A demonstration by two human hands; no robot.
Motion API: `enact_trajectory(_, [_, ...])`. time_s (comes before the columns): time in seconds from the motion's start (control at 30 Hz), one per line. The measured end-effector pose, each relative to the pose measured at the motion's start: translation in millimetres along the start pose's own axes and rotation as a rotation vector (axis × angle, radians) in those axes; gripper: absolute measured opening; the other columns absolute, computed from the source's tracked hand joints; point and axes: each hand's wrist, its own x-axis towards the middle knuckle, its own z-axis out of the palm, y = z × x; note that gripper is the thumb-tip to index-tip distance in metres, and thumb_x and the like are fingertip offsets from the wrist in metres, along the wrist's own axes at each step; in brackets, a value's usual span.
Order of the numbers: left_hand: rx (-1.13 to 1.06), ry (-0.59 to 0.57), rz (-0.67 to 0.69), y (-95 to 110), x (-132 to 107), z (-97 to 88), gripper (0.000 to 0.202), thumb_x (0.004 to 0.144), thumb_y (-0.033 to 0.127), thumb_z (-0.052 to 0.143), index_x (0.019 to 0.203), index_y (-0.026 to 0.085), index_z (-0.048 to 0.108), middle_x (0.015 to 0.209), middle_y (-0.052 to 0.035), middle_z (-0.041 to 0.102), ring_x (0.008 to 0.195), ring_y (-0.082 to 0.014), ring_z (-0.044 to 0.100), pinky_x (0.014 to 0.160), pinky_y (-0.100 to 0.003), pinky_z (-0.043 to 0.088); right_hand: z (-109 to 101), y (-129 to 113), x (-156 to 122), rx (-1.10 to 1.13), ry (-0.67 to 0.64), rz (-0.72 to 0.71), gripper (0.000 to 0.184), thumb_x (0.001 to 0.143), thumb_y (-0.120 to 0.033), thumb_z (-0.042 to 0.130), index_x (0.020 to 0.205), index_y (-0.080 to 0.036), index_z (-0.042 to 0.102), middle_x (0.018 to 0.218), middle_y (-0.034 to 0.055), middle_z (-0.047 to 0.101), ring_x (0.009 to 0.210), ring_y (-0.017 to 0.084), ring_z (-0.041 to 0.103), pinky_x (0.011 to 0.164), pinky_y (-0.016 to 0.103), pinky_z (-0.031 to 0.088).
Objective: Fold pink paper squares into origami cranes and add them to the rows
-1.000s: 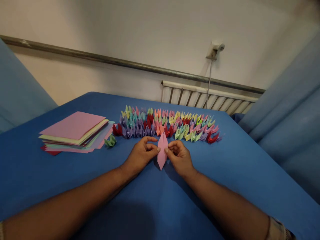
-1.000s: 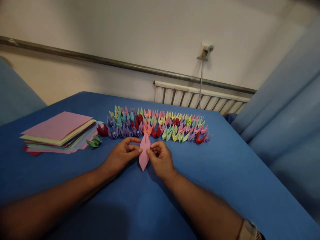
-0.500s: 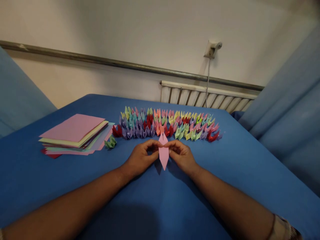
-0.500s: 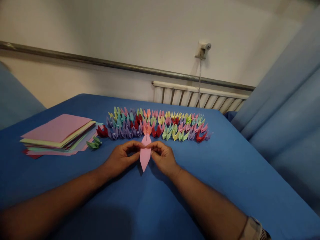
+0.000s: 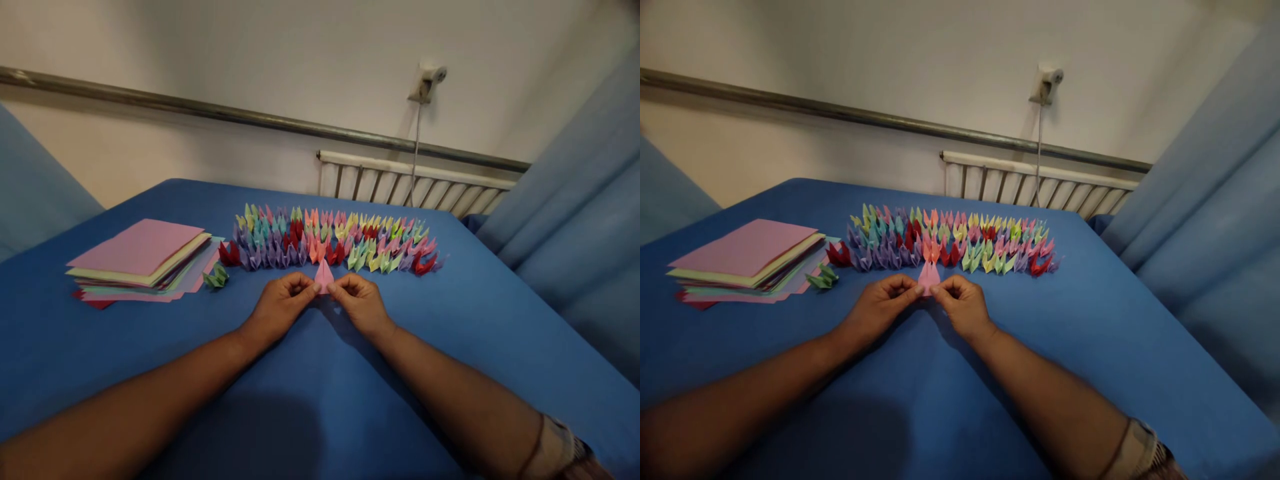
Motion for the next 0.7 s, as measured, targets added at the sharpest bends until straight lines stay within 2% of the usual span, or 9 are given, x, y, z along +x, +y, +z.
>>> enact_trajectory(0.17, [-0.016, 0.060, -0.023, 1.6, -1.1, 2.0, 0.027, 0.071, 0.041, 0.071, 0.065, 0.016, 0.061, 0.063, 0.0023, 0.057, 0.059, -0.0113, 0.050, 0.056, -0.022, 0.039, 4.1, 0.1, -4.2, 0.024, 0.040, -0.016, 0.035, 0.067, -0.048, 0.077, 0.066, -0.020, 0.055, 0.053, -0.0060, 0.052, 0.047, 0.008, 0.044, 0.045, 0.022, 0.036])
enact_trajectory(0.3, [-0.038, 0.059, -0.037, 0.5, -0.4, 3.3, 0.028, 0.069, 0.040, 0.072, 0.063, 0.016, 0.058, 0.060, 0.0033, 0.056, 0.056, -0.0100, 0.049, 0.053, -0.022, 0.038, 4.6, 0.6, -4.2, 0.125, 0.044, 0.005, 0.038, 0.063, -0.044, 0.081, 0.075, -0.021, 0.054, 0.057, -0.0077, 0.054, 0.049, 0.008, 0.046, 0.047, 0.021, 0.038])
enact_trajectory(0.43, [-0.053, 0.064, -0.032, 2.7, -1.7, 4.0, 0.027, 0.069, 0.037, 0.073, 0.066, 0.017, 0.057, 0.061, 0.0036, 0.056, 0.056, -0.0096, 0.050, 0.052, -0.022, 0.038, 1.8, -1.9, -2.7, 0.181, -0.063, 0.105, 0.041, 0.062, -0.043, 0.081, 0.088, -0.021, 0.058, 0.058, -0.0076, 0.058, 0.050, 0.009, 0.050, 0.051, 0.022, 0.040])
enact_trajectory(0.53, [-0.085, 0.073, -0.025, 3.5, -2.6, 3.7, 0.026, 0.067, 0.033, 0.075, 0.070, 0.017, 0.055, 0.062, 0.0040, 0.058, 0.057, -0.0100, 0.054, 0.054, -0.021, 0.040, -0.2, -3.9, -2.8, 0.171, -0.146, 0.179, 0.034, 0.067, -0.048, 0.078, 0.075, -0.019, 0.061, 0.058, -0.0049, 0.059, 0.051, 0.009, 0.051, 0.054, 0.024, 0.042])
enact_trajectory(0.7, [-0.182, 0.012, -0.013, 2.1, -3.8, 3.2, 0.028, 0.068, 0.030, 0.076, 0.081, 0.018, 0.055, 0.067, 0.0043, 0.061, 0.062, -0.0106, 0.058, 0.059, -0.022, 0.043, -2.2, -4.6, -4.2, 0.191, -0.126, 0.204, 0.033, 0.067, -0.045, 0.078, 0.064, -0.019, 0.059, 0.055, -0.0055, 0.056, 0.050, 0.008, 0.049, 0.055, 0.023, 0.040])
